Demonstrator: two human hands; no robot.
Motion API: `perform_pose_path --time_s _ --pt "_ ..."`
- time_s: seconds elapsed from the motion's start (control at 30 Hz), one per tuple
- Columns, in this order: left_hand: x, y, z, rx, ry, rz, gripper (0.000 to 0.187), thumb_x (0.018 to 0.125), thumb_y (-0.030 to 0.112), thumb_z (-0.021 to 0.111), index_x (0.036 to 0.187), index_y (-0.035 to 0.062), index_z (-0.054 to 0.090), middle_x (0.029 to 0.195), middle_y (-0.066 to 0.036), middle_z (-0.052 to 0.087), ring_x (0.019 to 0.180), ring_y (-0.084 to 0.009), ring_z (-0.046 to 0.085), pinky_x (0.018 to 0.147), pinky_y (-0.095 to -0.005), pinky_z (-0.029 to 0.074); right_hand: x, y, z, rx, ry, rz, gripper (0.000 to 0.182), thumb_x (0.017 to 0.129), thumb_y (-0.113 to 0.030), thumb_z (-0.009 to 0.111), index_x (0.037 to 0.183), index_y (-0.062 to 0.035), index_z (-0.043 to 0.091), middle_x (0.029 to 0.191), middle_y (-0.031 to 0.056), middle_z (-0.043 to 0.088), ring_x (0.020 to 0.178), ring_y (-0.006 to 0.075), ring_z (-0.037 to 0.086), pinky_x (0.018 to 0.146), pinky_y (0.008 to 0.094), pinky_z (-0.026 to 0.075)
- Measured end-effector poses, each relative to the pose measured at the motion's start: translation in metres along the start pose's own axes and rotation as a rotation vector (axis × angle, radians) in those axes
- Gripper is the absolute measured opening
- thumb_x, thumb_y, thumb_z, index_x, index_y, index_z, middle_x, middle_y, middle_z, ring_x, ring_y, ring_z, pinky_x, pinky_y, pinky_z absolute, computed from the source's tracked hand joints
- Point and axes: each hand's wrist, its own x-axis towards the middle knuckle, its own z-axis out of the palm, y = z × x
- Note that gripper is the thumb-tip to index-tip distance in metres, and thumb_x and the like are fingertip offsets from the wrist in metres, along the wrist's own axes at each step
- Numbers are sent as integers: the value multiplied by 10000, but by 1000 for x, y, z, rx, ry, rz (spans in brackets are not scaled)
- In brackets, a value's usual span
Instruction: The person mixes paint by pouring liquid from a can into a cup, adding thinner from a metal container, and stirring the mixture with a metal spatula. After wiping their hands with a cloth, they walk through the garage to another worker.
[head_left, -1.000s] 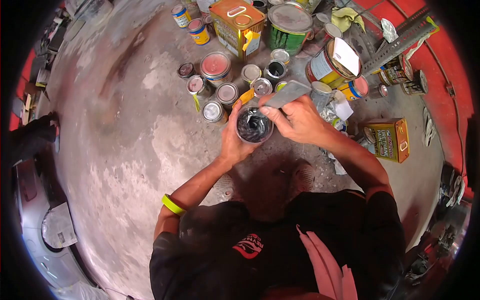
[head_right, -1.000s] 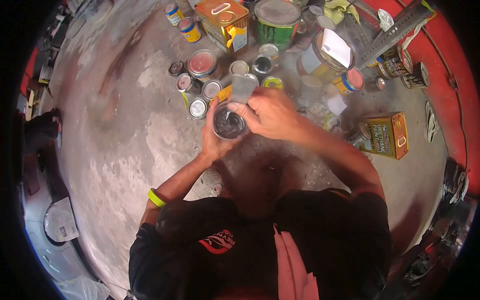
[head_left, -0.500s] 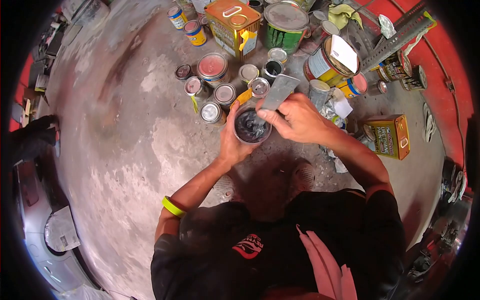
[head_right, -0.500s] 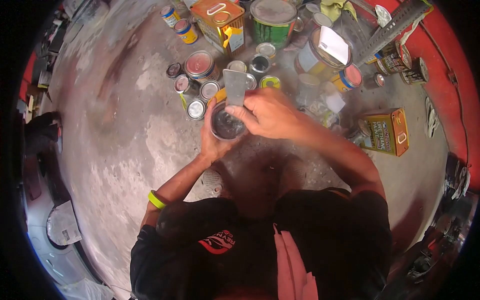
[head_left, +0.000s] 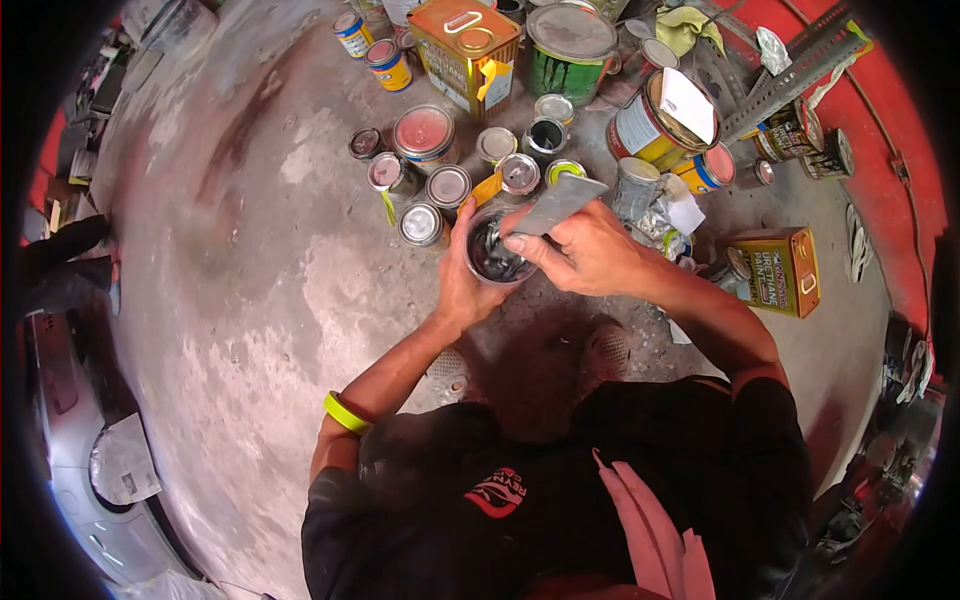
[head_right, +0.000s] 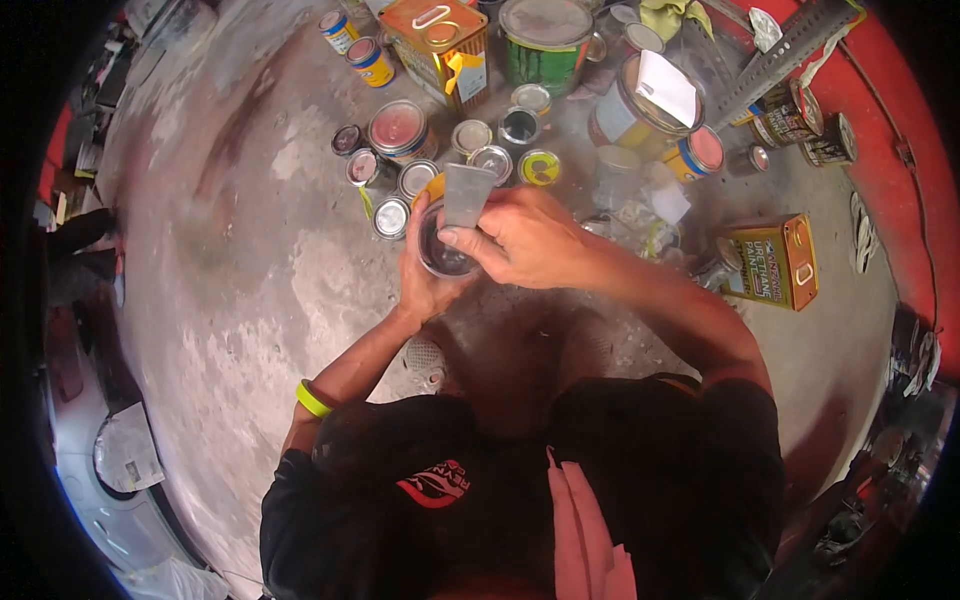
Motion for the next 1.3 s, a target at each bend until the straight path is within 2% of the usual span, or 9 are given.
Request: perform_pose_path --time_s 0.1,0.2,0.7,0.8,0.9,1.0,1.1,1.23,1.3 --pt "-2 -4 0 -20 21 22 1093 641 190 910 1503 26 257 1287 -170 606 1144 -296 631 966 -389 507 0 3 -9 -190 -88 92 253 945 -273 626 1043 -54 704 895 180 685 807 371 671 691 434 520" --pt "-2 -3 2 0 18 6 1097 640 193 912 1506 35 257 1290 -170 604 1142 -296 632 967 -392 507 3 -2 0 -39 62 25 252 941 -272 630 1006 -43 711 864 178 684 786 378 669 676 439 518" --pt "-1 -8 0 -32 50 29 1119 618 199 920 1505 28 259 1261 -163 619 1131 -301 636 963 -390 508 2 6 -6 -130 -22 63 266 947 -277 629 1013 -32 706 856 190 680 759 379 664 651 445 515" --pt "1 -5 0 27 43 28 1118 620 201 919 1503 22 257 1256 -165 621 1130 -302 635 962 -393 508 4 5 2 17 147 0 277 955 -293 611 998 -40 712 845 187 681 753 361 670 635 437 511" --pt "2 -3 0 -75 37 -23 1110 622 204 918 1500 23 263 1255 -166 618 1125 -303 634 962 -395 506 1 2 -4 -32 -6 37 270 954 -292 614 1003 -46 715 856 183 684 755 367 668 642 433 513" --pt "1 -4 0 20 48 17 1108 628 210 915 1502 24 259 1256 -167 618 1123 -305 633 962 -395 505 7 3 -11 -221 24 17 269 955 -293 610 983 -45 712 842 180 680 739 370 662 639 439 511" --pt "2 -1 0 72 40 26 1112 632 212 914 1507 24 253 1258 -167 617 1121 -307 634 962 -394 504 10 -3 -1 27 68 -50 269 947 -289 617 971 -38 710 814 178 674 718 374 654 629 450 504" --pt "2 0 -1 22 48 15 1115 635 213 914 1509 23 248 1259 -175 613 1119 -310 634 962 -395 504 8 -2 -8 -66 -44 10 266 944 -285 618 977 -37 710 814 177 672 717 375 655 631 456 504" --pt "3 1 -1 31 50 29 1115 635 212 915 1509 22 249 1258 -178 612 1117 -310 634 961 -394 505 11 -1 -8 -161 71 -9 268 944 -283 614 968 -34 711 795 179 669 723 376 657 630 455 506"
